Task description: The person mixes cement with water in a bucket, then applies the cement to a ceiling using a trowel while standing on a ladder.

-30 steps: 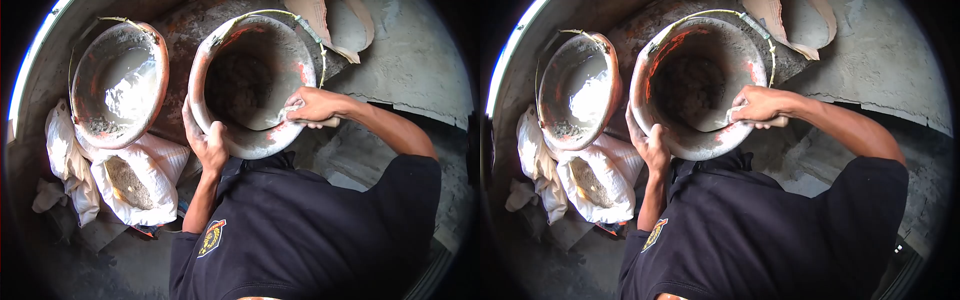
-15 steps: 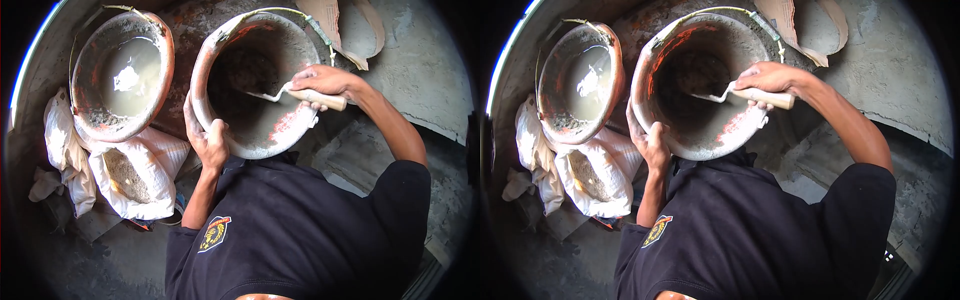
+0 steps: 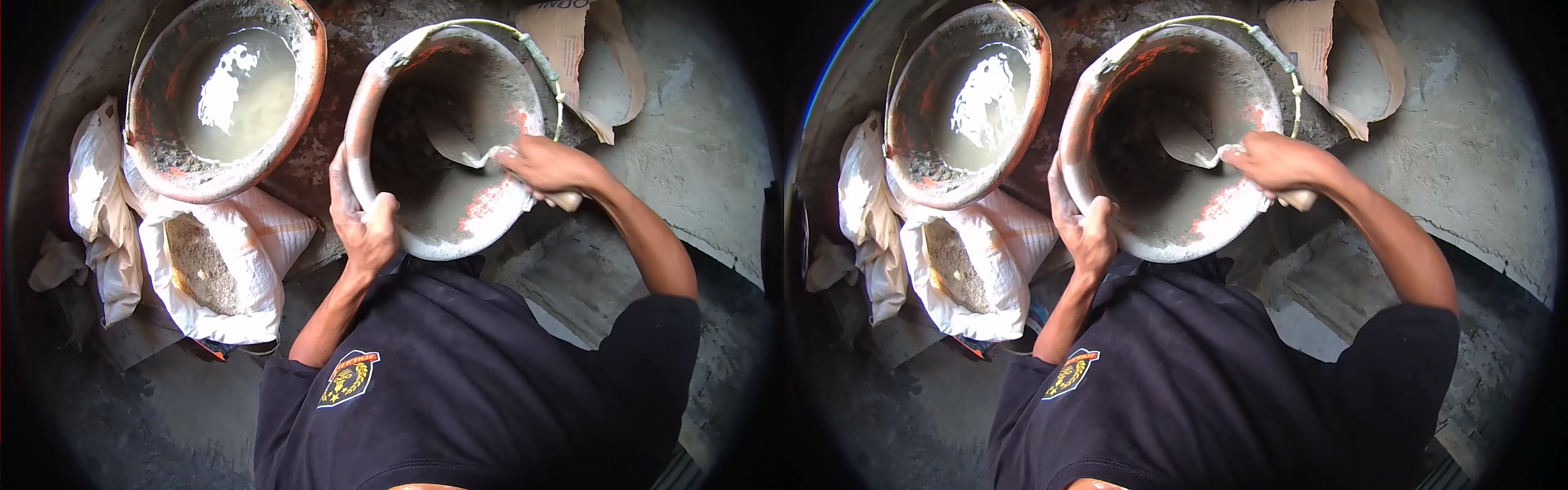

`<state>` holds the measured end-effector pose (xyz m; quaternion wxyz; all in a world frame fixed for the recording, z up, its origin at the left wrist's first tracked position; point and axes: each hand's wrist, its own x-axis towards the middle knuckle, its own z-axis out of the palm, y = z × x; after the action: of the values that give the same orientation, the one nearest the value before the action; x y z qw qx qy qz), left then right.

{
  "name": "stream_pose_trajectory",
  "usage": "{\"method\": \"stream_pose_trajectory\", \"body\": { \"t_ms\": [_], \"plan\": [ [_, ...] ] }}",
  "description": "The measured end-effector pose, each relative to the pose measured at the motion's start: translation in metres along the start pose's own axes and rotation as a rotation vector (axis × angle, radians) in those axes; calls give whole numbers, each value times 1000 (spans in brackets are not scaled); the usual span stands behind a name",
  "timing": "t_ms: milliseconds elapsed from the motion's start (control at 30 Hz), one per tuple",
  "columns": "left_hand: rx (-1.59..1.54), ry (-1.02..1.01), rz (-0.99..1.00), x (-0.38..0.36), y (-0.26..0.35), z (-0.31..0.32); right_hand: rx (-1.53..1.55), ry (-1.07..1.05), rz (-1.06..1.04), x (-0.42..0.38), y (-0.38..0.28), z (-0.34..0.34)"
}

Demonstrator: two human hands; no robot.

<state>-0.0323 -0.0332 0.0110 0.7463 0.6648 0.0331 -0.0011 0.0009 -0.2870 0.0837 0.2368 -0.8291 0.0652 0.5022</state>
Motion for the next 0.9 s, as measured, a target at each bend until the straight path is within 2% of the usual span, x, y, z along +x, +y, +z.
{"method": "stream_pose_trajectory", "body": {
  "t_ms": [33, 100, 133, 167, 200, 267, 300, 367, 500, 567, 633, 667, 700, 767, 800, 900],
  "plan": [
    [36, -32, 32, -3, -1, -1, 7, -57, -10, 15, -3, 3],
    [15, -25, 9, 0, 2, -1, 41, -174, 100, 17, -19, 3],
    [-3, -29, -66, 1, 6, -3, 41, -176, 99, 19, -23, 4],
    [-21, -36, -149, 0, 9, -6, 49, -290, 134, 19, -26, 7],
    [-25, -30, -146, 2, 5, -7, 44, -395, 165, 22, -30, 5],
    [-15, -68, 8, -3, -6, -10, 102, -464, 193, 23, -39, 5],
    [-24, -62, 8, -2, -10, -9, 146, -519, 217, 23, -42, 1],
    [5, -27, 114, -1, -14, -7, 262, -522, 301, 17, -36, -6],
    [-73, -30, -16, -2, -8, -9, 325, -426, 292, -18, -35, -32],
    [-37, -56, -18, -2, -3, -10, 252, -258, 270, -29, -39, -43],
    [47, -102, 164, -3, -9, -9, 100, -113, 208, -24, -28, -43],
    [126, -107, 259, -3, -11, -10, 4, -116, 210, -16, -21, -40],
    [128, -112, 259, -5, -10, -10, -31, -68, 258, -9, -16, -31],
    [148, -169, 219, -13, -8, -11, 30, -136, 313, -1, -17, -13],
    [80, -164, 136, -14, -7, -10, 20, -180, 287, 3, -16, -6],
    [101, -238, 99, -15, -9, -18, 175, -402, 303, 0, -25, 11]
  ]
}}
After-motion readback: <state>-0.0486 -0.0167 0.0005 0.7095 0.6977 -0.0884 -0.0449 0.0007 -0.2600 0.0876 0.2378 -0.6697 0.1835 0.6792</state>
